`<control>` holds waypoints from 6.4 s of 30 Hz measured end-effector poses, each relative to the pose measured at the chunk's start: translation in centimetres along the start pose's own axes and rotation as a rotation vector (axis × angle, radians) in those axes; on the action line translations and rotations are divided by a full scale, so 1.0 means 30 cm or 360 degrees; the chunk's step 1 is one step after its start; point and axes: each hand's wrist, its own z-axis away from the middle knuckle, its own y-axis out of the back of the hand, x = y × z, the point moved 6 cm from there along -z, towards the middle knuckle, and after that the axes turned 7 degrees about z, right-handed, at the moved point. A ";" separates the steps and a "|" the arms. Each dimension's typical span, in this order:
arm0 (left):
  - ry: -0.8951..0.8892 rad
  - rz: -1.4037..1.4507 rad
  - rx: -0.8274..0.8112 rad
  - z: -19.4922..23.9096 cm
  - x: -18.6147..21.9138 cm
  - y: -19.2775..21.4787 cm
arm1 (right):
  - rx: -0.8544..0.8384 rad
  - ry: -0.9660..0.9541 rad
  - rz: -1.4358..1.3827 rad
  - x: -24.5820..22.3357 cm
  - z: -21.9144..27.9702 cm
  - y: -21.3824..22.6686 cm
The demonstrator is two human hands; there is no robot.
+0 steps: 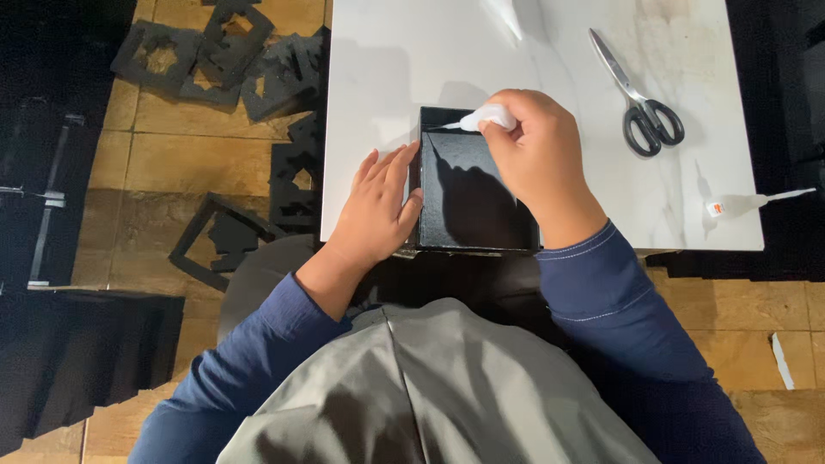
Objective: The person places a star-shaped foam insert into a black box and presses it down. They then pick up a black box lid, apply glue from a tube to its edges, and place the lid onto the box. Finally, they pick up another foam insert and place it into the box.
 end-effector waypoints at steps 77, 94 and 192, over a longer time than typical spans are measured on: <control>-0.0027 0.0044 -0.0007 -0.007 0.002 0.003 | -0.0588 -0.0085 0.0814 0.027 0.092 0.156; 0.0016 0.0081 -0.0023 -0.006 0.017 0.014 | -0.0767 -0.0177 0.0869 0.032 0.080 0.161; -0.0314 0.0240 -0.0268 0.042 0.057 0.077 | -0.0191 0.0090 0.0473 0.037 0.108 0.131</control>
